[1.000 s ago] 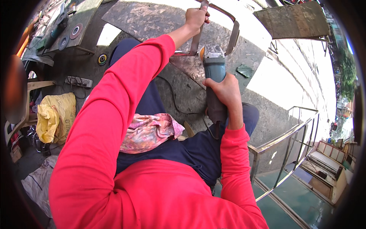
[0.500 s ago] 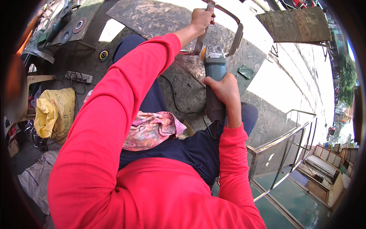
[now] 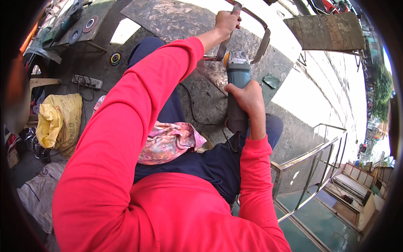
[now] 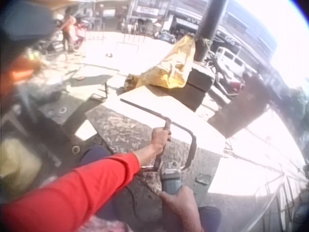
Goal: The person uses an angle grinder to polish a chrome metal frame, then wipes it with a cloth. The person repeats the polishing and wiping steps on different sections of the frame.
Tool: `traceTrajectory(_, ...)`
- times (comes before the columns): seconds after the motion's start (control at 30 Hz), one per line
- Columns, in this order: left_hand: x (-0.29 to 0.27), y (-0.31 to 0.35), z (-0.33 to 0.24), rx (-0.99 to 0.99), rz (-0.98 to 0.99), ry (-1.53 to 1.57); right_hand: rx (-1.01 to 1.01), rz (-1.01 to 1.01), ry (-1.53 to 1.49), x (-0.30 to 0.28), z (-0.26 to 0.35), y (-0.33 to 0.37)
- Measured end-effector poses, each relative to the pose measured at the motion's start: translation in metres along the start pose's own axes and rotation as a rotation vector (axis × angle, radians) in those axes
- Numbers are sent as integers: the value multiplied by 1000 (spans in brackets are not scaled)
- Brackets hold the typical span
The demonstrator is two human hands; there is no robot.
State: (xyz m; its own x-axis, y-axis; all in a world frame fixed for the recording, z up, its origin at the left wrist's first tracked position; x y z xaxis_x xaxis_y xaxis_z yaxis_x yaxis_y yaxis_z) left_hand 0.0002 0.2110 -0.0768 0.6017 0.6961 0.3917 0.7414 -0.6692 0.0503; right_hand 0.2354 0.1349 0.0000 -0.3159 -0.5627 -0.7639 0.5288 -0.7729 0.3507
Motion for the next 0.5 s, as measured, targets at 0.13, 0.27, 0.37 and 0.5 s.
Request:
traceTrajectory(0.13, 1, 0, 0, 7, -11, -5, -14, -18, 1, 1, -1, -1)
traceTrajectory(0.27, 4, 1, 1, 4, -14, -9, -10, -10, 17, 1, 0, -2)
traceTrajectory(0.37, 5, 2, 0, 28, 0, -1, 11, 12, 21, 0, 0, -2)
traceTrajectory(0.5, 7, 3, 0, 42, 0, -36, 11, 18, 0, 0, 0, -4)
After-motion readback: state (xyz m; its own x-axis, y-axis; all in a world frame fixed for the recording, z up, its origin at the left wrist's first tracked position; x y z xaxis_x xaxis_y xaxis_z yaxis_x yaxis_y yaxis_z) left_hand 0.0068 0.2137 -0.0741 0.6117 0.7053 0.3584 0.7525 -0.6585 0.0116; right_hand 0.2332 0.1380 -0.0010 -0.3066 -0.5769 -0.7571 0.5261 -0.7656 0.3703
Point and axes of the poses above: each hand's wrist, its own y-axis away from the middle knuckle, its own x-axis out of the palm, z = x × y, the point moved 4 cm from there along -y, towards the middle knuckle, and after that the axes turned 6 degrees about -y, right-handed, at the moved point
